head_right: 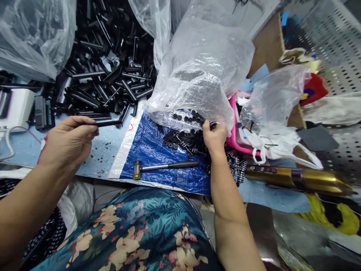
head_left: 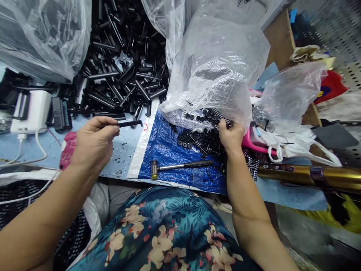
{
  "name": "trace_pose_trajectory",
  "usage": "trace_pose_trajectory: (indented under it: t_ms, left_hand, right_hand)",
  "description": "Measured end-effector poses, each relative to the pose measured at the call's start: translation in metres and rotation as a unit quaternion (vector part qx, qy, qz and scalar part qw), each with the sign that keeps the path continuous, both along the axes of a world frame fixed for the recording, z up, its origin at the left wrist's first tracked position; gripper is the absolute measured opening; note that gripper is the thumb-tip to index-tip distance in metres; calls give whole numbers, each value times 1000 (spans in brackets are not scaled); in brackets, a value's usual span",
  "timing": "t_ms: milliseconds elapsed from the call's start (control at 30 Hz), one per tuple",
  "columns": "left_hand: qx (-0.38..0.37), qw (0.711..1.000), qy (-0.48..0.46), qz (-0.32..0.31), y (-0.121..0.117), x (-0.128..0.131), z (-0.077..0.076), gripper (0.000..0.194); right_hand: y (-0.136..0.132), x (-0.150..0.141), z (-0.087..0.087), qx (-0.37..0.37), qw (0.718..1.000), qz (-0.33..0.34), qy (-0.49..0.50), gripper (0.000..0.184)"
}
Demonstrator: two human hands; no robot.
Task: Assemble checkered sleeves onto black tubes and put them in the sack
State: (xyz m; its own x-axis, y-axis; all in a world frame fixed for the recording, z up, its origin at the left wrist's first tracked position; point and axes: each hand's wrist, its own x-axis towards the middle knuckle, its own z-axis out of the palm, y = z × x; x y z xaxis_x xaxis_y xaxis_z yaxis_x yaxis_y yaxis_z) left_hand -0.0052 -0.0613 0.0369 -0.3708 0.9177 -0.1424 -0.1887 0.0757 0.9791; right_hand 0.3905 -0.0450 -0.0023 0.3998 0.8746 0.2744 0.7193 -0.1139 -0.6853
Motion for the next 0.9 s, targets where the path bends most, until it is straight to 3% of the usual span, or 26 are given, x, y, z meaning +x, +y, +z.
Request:
trace_pose_trajectory:
  t_ms: [67,133,233,333,433,567,700,800,900]
  left_hand:
    - [-7,996,-80,-37,-5,13,9,18]
    - [-7,985,-143,-97,-12,28,15,18]
    - [-36,969,-177,-171,-26,51,15,16]
    - [-59,964,-134,-221,-39,68,6,23]
    - [-48,961,-76,-262,-50,76,-2,28]
    - [-35,963,2,-269,-56,86,-3,30]
    - [15,961,48,-272,-57,105,-3,27]
    - [14,952,53,-302,-56,115,-4,23]
    - [-19,946,27,-321,-55,110,-1,25]
  right_hand:
    - [-24,-23,-4,46,991,8,128,43]
    - [-41,-49,-5,49,956,39,286,43]
    - [-54,-87,2,-30,863,116,490,46]
    - [-60,-114,13,-108,758,165,621,42]
    - [-67,-132,20,-128,708,151,677,39]
    - [-76,-149,23,-106,710,140,682,45]
    - [-79,-165,20,-37,736,101,669,41]
    - [-80,-165,14,-18,800,143,583,45]
    - [-81,-149,7,48,889,270,366,64]
